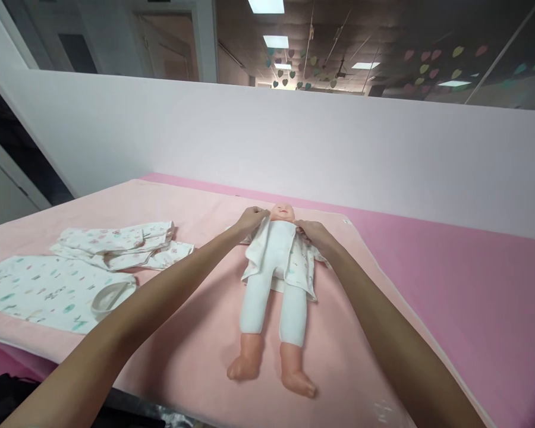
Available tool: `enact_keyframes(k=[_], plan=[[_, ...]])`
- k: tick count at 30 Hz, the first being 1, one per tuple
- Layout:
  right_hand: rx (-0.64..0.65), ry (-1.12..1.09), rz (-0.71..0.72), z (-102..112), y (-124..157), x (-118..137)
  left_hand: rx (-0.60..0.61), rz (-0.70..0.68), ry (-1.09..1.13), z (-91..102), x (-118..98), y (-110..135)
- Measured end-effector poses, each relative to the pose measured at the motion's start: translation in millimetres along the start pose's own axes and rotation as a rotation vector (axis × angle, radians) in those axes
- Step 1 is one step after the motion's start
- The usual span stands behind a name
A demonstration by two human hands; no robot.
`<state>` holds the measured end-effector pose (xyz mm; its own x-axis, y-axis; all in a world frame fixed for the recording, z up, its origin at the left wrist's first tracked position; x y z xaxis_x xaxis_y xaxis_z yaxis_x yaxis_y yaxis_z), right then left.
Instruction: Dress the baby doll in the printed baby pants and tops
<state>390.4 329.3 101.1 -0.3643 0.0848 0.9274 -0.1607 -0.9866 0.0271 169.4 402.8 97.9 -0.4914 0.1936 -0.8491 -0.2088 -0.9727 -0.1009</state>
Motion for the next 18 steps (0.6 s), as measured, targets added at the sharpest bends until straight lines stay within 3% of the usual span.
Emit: enact_keyframes(k=[6,11,15,18], plan=[[-0.222,0.213,0.083,8.6,6.9,0.3,0.056,-0.061,-0.185,-7.4,1.4,-3.0],[-0.100,0.102,0.045,2.0,2.1,-11.9,0.111,-0.007,-0.202,-0.8,10.7,-5.2],[-0.125,0.020,0.062,12.0,-8.4,-7.8,0.072,0.025,-0.161,22.9,16.5,-13.6],[-0.241,0.008,0.069,48.0,-12.5,-7.5,0.019,0.010,-0.256,50.2,28.2,-23.8]])
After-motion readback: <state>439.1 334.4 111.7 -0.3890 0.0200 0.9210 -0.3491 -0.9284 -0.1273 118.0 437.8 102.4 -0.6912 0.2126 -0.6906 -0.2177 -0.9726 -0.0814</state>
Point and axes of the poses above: each hand's wrist, its own y-axis away from the middle knuckle, its own z-axis out of the back of the hand, x = y × z, the point moved 6 cm from there along -y, towards the middle knuckle, and after that the axes turned 10 degrees about -y, right-handed, at the moved point
